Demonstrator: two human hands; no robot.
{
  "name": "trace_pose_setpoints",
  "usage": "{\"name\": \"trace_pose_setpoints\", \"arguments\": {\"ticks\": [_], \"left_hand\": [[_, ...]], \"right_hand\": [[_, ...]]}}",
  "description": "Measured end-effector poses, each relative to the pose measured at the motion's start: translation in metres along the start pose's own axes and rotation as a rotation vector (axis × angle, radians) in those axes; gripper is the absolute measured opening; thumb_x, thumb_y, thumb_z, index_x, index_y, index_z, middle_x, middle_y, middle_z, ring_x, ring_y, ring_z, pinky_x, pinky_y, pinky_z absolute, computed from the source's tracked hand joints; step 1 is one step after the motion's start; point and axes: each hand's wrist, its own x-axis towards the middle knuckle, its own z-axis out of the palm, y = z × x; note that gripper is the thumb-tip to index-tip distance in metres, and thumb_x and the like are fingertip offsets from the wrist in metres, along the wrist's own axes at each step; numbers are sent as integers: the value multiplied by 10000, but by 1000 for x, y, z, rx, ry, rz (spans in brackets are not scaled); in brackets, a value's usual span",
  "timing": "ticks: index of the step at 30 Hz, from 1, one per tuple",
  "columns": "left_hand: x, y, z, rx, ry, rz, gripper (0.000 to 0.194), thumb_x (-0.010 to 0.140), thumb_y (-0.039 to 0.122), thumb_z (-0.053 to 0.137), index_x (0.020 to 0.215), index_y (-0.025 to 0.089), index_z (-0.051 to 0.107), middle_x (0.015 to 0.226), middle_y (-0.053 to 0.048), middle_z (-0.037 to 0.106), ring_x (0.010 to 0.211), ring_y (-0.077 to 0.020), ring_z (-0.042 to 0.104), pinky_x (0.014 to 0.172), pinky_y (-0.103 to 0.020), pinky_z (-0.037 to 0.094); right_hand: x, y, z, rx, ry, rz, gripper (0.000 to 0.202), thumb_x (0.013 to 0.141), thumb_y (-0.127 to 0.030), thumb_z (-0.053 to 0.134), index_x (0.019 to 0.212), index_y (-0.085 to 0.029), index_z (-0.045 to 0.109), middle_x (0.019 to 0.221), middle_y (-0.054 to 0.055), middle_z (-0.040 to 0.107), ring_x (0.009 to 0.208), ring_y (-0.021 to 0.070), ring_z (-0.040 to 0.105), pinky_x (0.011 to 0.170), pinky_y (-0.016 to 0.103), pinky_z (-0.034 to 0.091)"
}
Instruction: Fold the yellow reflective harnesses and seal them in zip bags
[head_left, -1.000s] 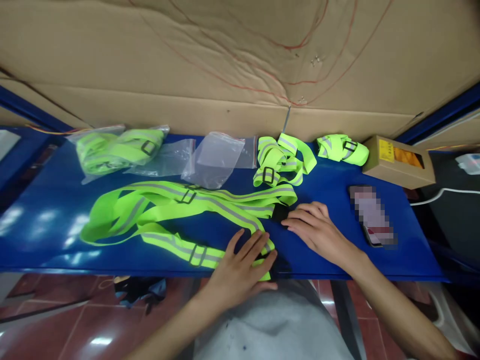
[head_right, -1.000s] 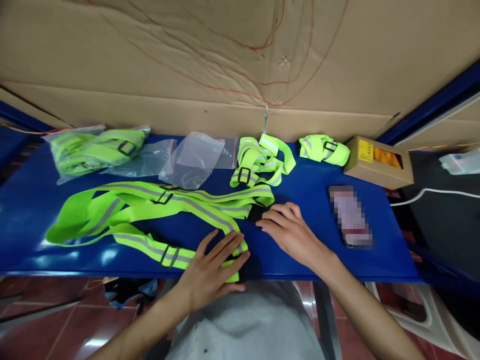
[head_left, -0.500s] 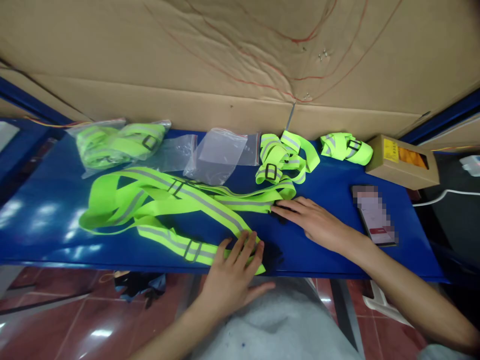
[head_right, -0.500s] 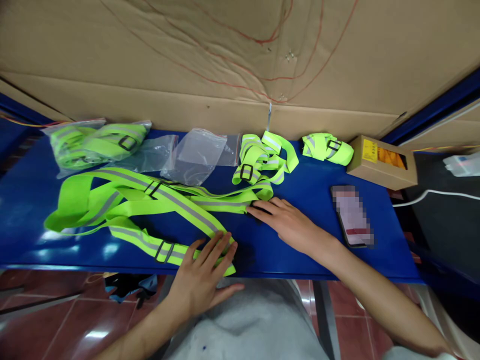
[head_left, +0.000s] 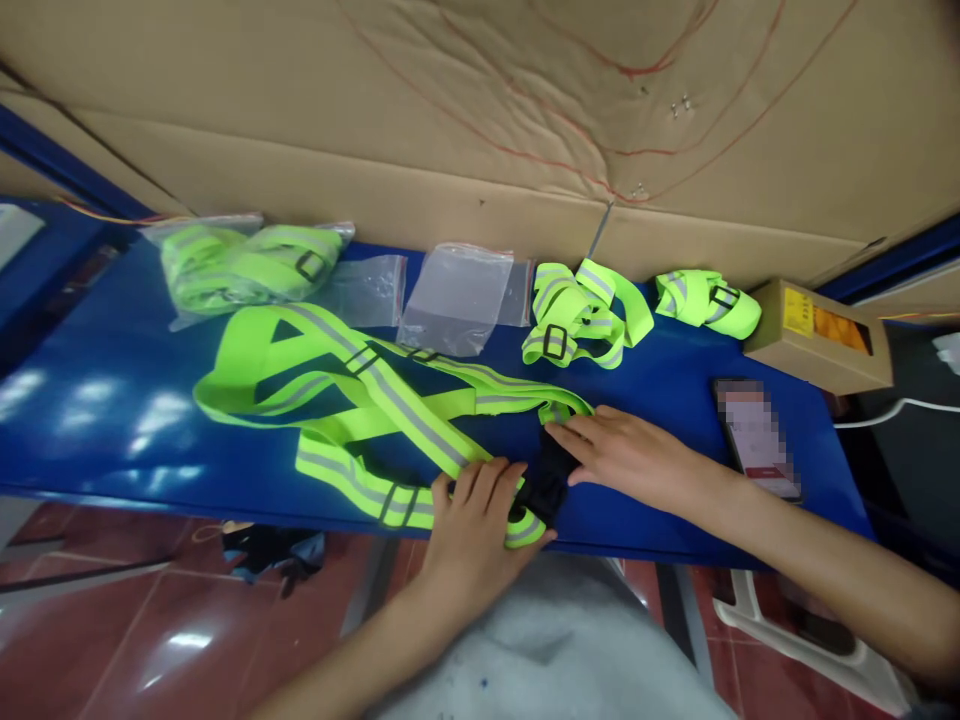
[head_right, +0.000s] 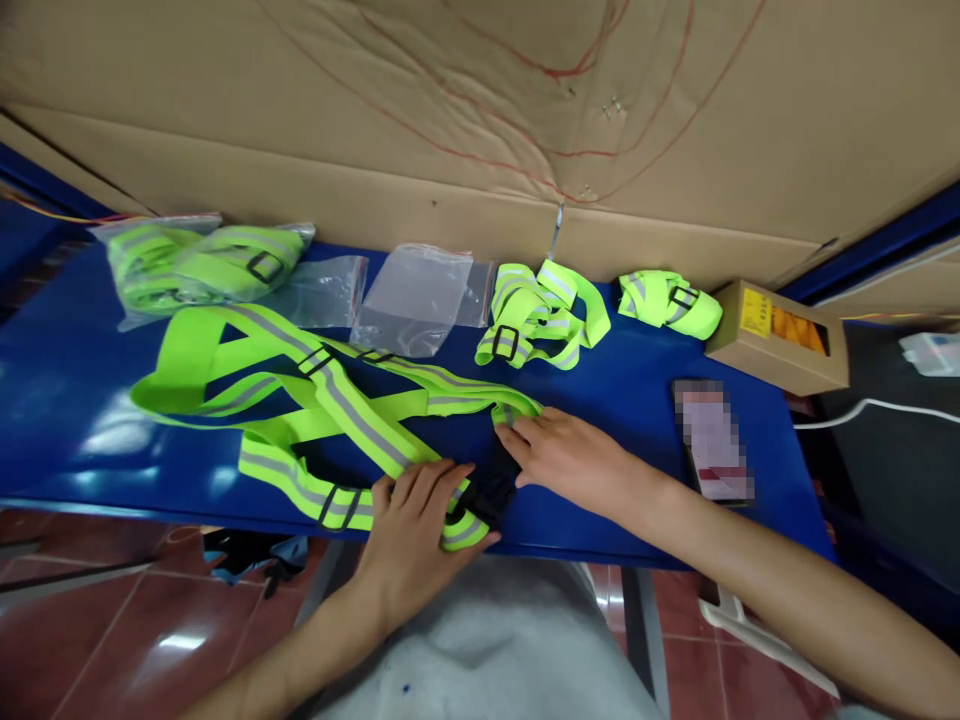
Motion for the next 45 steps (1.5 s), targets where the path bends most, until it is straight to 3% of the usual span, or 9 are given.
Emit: {"name": "trace_pose_setpoints", "arguments": {"ticks": [3, 9, 14, 22, 27, 33, 39, 42, 45], "left_hand": [[1, -1, 2, 0, 14, 20, 618, 810, 598, 791, 1223, 157, 661, 1212, -123, 713, 1090, -311, 619, 913, -456, 341], [0, -2, 8, 28, 93, 26, 627, 871, 635, 708, 1224, 118, 675, 1186, -141, 726, 1061, -302, 638, 891, -458, 355], [5, -2, 9, 14, 107, 14, 616, 919, 638, 643, 1235, 108, 668, 1187, -162, 727, 1061, -307, 638, 876, -449, 348], [10, 3, 7, 84, 95, 16, 612, 913, 636, 655, 1214, 103, 676, 1169, -150, 735, 1039, -303, 647, 859, -470, 347], [12, 6, 9, 99, 118, 3, 663, 865, 662, 696, 1177, 78, 682, 1123, -154, 732, 1007, -312, 642, 842, -477, 356], [15, 12, 10, 85, 103, -20, 652, 859, 676, 695, 1156, 95, 682, 1100, -148, 735, 1005, -311, 641, 840, -468, 358], [17, 10, 8, 111, 138, -27, 633, 889, 675, 654, 1136, 93, 674, 1075, -159, 732, 974, -311, 638, 818, -448, 355], [19, 7, 6, 138, 167, -33, 640, 868, 679, 676, 1109, 87, 678, 1045, -155, 728, 940, -312, 635, 790, -442, 354], [21, 1, 2, 135, 141, -28, 625, 855, 640, 720, 1133, 82, 675, 1055, -151, 724, 954, -312, 637, 806, -440, 361]], "right_hand": [[-1, -2, 0, 14, -16, -1, 695, 898, -293, 771, 1478, -34, 488, 1274, 200, 678, 1093, 305, 687, 961, 409, 561], [-8, 4, -3, 18, -80, 16, 703, 875, 35, 537, 1549, -127, 422, 1229, 145, 676, 965, 246, 709, 845, 374, 599], [-8, 3, -1, 104, -87, 5, 680, 932, -15, 502, 1587, -130, 361, 1070, 109, 729, 908, 253, 708, 821, 407, 614], [-12, -1, 9, 292, -70, 84, 656, 962, -52, 528, 1592, -127, 360, 1197, 142, 711, 1032, 259, 708, 918, 413, 608], [-15, -7, 14, 210, 107, 169, 548, 977, -140, 580, 1514, -230, 516, 1432, 189, 564, 1286, 351, 579, 1036, 564, 527], [-25, -11, 19, 338, 113, 196, 881, 799, 87, 445, 1612, -238, 355, 1595, 156, 426, 1477, 337, 403, 1154, 576, 462], [-23, -1, 18, 382, 120, 282, 739, 908, 25, 414, 1597, -235, 362, 1456, 167, 508, 1219, 259, 657, 1003, 436, 597], [-18, 4, 14, 340, 109, 313, 553, 1000, -140, 500, 1544, -221, 446, 1320, 160, 562, 959, 231, 729, 862, 415, 644], [-17, 11, 14, 355, 76, 295, 540, 1011, -286, 575, 1537, -248, 460, 1252, 136, 585, 971, 249, 718, 861, 427, 640]]}}
